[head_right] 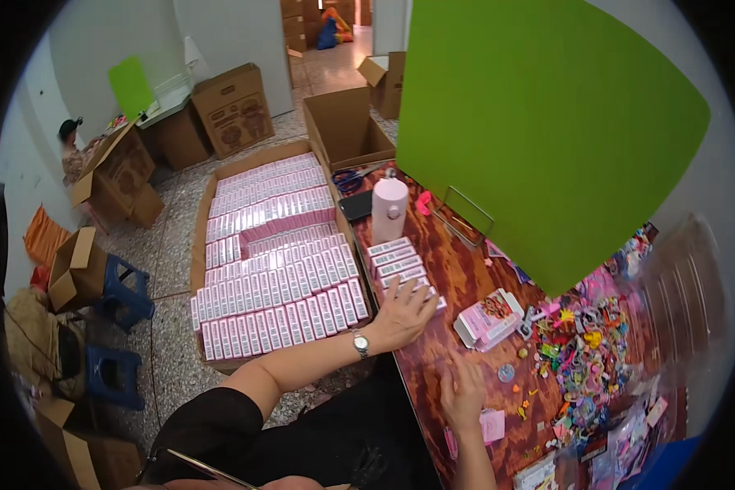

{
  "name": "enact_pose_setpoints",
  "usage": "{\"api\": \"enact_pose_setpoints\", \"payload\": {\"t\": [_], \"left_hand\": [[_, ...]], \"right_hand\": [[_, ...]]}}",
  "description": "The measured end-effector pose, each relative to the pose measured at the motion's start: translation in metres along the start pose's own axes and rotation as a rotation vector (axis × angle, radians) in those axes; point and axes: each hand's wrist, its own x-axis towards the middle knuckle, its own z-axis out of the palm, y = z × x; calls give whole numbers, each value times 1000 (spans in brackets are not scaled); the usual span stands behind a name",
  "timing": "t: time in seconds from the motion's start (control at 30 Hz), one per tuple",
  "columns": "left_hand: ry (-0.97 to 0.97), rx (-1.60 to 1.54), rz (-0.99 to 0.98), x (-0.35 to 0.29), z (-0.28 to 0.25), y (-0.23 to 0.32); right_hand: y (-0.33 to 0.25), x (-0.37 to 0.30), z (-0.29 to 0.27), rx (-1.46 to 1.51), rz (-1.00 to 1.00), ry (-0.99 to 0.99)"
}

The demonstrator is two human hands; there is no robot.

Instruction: Placing small colorful plastic pieces from a pile into pink plastic containers.

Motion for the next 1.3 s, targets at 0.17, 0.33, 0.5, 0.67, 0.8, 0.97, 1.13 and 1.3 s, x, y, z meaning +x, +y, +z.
{"api": "enact_pose_setpoints", "payload": {"t": [0.17, 0.33, 0.5, 0.67, 0.8, 0.97, 1.13, 1.3], "left_hand": [[-8, -28, 34, 0, 7, 5], [49, -97, -33, -12, 16, -4], [12, -183, -17, 1, -23, -3], [70, -440, 107, 12, -42, 18], [-21, -638, 196, -2, -41, 45], [-161, -800, 204, -26, -35, 80], [-300, -939, 183, -35, -31, 108], [-321, -1025, 104, -22, -38, 123]], "right_hand": [[1, -4, -4, 18, 59, 21], [-10, 6, -8, -62, -69, -2], [11, 2, -29, 48, 191, 98], [34, -8, -57, -69, 257, 161], [53, -35, -84, -119, 400, 25], [54, -84, -105, -433, 608, -253], [57, -100, -108, -92, 839, -113], [67, -109, -108, 253, 752, 113]]}}
